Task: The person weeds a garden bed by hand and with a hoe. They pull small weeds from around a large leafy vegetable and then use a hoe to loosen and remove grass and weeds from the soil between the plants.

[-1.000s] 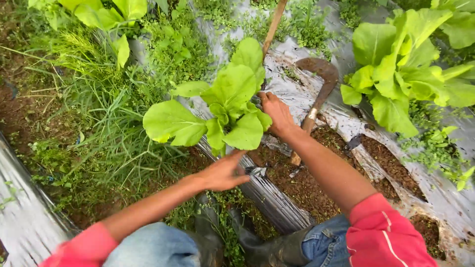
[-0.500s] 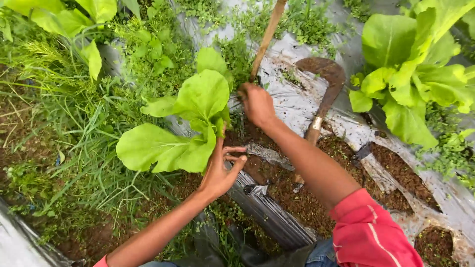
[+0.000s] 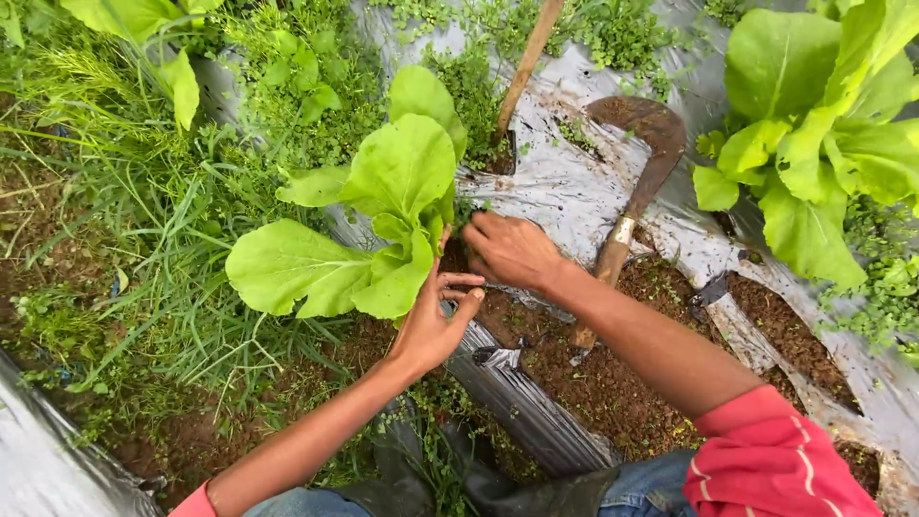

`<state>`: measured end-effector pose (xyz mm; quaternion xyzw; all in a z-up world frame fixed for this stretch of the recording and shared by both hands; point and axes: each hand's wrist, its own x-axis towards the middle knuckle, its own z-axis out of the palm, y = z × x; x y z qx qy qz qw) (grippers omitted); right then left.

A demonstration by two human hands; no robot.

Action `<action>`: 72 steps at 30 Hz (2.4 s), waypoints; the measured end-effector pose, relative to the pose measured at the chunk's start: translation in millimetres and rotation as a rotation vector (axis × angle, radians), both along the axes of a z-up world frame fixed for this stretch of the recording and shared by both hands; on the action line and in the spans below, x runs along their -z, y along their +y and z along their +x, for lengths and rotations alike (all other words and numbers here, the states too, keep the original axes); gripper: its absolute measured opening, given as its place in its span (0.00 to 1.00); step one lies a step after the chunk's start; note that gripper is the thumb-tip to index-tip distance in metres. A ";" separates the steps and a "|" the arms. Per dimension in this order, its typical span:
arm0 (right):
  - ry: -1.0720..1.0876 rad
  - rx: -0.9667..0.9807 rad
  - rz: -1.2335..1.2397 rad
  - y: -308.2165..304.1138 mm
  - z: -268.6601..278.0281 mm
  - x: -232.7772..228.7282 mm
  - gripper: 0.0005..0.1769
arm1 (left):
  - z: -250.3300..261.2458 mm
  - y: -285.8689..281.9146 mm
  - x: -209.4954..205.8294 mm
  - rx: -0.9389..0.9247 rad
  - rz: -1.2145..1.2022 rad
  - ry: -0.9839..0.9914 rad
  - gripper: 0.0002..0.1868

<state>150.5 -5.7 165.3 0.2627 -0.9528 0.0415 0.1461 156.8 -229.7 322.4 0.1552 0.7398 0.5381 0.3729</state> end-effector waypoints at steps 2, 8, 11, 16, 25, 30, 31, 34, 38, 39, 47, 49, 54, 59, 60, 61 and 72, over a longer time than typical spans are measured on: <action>0.099 0.275 0.163 -20.4 -14.3 -30.1 0.23 | 2.0 0.2 -3.2 0.028 0.016 0.015 0.46; -0.043 0.157 0.130 -11.4 -24.8 -7.5 0.14 | -1.2 -2.2 12.2 0.017 0.008 0.082 0.46; 0.033 0.209 0.160 -19.4 -21.5 -17.6 0.11 | 16.1 -10.0 48.0 0.043 -0.069 -0.010 0.43; 0.015 0.222 0.246 -15.1 -26.9 10.6 0.12 | 11.0 -15.0 62.1 0.064 0.010 0.067 0.37; -0.248 0.276 -0.410 19.3 33.5 -18.1 0.11 | 18.6 -75.0 67.6 0.195 -0.042 -0.088 0.23; -0.333 0.448 -0.662 21.0 30.4 -33.8 0.08 | -0.1 -97.1 123.2 -0.234 -0.084 0.018 0.25; -0.423 0.468 -0.657 17.2 26.8 -43.5 0.07 | -6.5 -90.9 111.6 -0.203 -0.025 0.060 0.28; -0.551 0.495 -0.598 24.1 26.2 -64.8 0.09 | -8.4 -56.1 75.7 -0.132 0.123 0.152 0.36; -0.650 0.548 -0.443 44.7 24.6 -84.4 0.13 | -6.7 -30.1 26.7 0.015 0.372 0.332 0.53; -0.655 0.543 -0.434 50.8 24.7 -91.3 0.13 | -2.4 -27.3 33.9 0.005 0.376 0.328 0.53; -0.850 1.097 -0.318 16.7 20.8 -266.1 0.14 | 18.5 -8.1 79.9 0.130 0.224 0.699 0.59; -0.633 0.900 -0.372 19.2 19.2 -278.3 0.11 | 15.1 -5.3 82.2 0.120 0.195 0.710 0.62; -0.526 0.303 -0.258 -88.7 -43.9 -259.4 0.15 | 21.9 1.3 84.1 0.057 0.227 0.784 0.56; -0.679 0.222 0.391 -121.2 -111.1 -125.3 0.27 | 26.4 -1.0 72.6 0.208 -0.028 0.770 0.45; -0.675 0.226 0.395 -116.0 -107.8 -122.9 0.27 | 25.6 -1.2 71.3 0.207 -0.023 0.773 0.45; -0.731 0.265 0.504 -111.0 -104.7 -120.3 0.32 | 24.6 -1.6 70.2 0.226 -0.038 0.807 0.43; -0.385 0.254 0.784 -73.0 -51.3 -14.0 0.27 | 33.4 -6.5 85.3 0.315 -0.085 0.908 0.32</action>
